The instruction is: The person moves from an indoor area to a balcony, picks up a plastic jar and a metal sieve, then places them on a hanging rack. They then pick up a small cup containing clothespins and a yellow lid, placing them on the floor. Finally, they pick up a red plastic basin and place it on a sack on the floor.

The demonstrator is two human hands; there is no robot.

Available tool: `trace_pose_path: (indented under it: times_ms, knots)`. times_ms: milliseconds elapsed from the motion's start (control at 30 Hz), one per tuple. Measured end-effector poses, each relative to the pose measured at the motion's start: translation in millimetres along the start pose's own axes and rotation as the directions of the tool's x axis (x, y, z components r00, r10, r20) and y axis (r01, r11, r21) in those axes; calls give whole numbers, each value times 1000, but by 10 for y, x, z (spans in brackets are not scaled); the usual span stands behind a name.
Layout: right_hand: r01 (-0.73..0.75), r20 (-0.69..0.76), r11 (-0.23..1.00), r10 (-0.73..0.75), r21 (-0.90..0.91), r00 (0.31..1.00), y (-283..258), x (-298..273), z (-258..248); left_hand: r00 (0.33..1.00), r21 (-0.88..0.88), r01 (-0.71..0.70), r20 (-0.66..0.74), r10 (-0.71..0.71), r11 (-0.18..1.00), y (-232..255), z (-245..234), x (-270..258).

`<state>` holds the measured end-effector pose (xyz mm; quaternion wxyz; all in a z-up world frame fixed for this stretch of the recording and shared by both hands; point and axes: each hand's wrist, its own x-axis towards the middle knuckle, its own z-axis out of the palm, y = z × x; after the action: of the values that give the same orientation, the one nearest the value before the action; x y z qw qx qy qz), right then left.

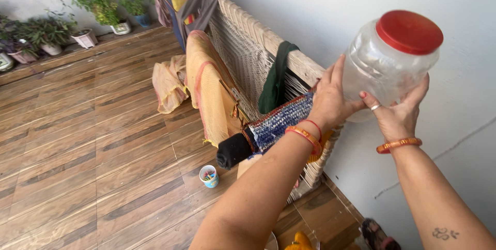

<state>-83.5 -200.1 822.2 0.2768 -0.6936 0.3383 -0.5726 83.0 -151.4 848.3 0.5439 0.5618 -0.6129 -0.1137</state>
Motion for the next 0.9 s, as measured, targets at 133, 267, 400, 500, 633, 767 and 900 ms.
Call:
trace_pose_path:
  times_ms: [133, 267, 400, 500, 633, 767, 900]
  knots:
    - [70, 11, 992, -71, 104, 997, -179, -244, -186, 1000, -75, -26, 15, 27, 997, 184, -6, -225]
    - [-3, -19, 1000, 3, 6, 1000, -412, -646, -379, 991, -175, -129, 20, 134, 976, 318, -72, -575]
    - [-102, -67, 993, 99, -56, 993, -663, -1266, -546, 987, -293, -83, 107, 119, 952, 409, -117, -1073]
    - [-177, -95, 978, 167, -110, 981, -791, -1747, -611, 976, -296, -60, 184, 118, 953, 406, -161, -1474]
    - [-318, -140, 917, 292, -240, 946, -738, -2362, -690, 943, -293, 60, 331, 42, 954, 208, -134, -1975]
    - [-565, -144, 790, 546, -240, 825, -509, -3012, -715, 884, -150, 204, 453, -116, 968, -130, 5, -2515]
    - [-772, -11, 600, 791, 211, 611, -95, -3550, -773, 822, -22, 285, 519, -232, 958, -664, 297, -2965]
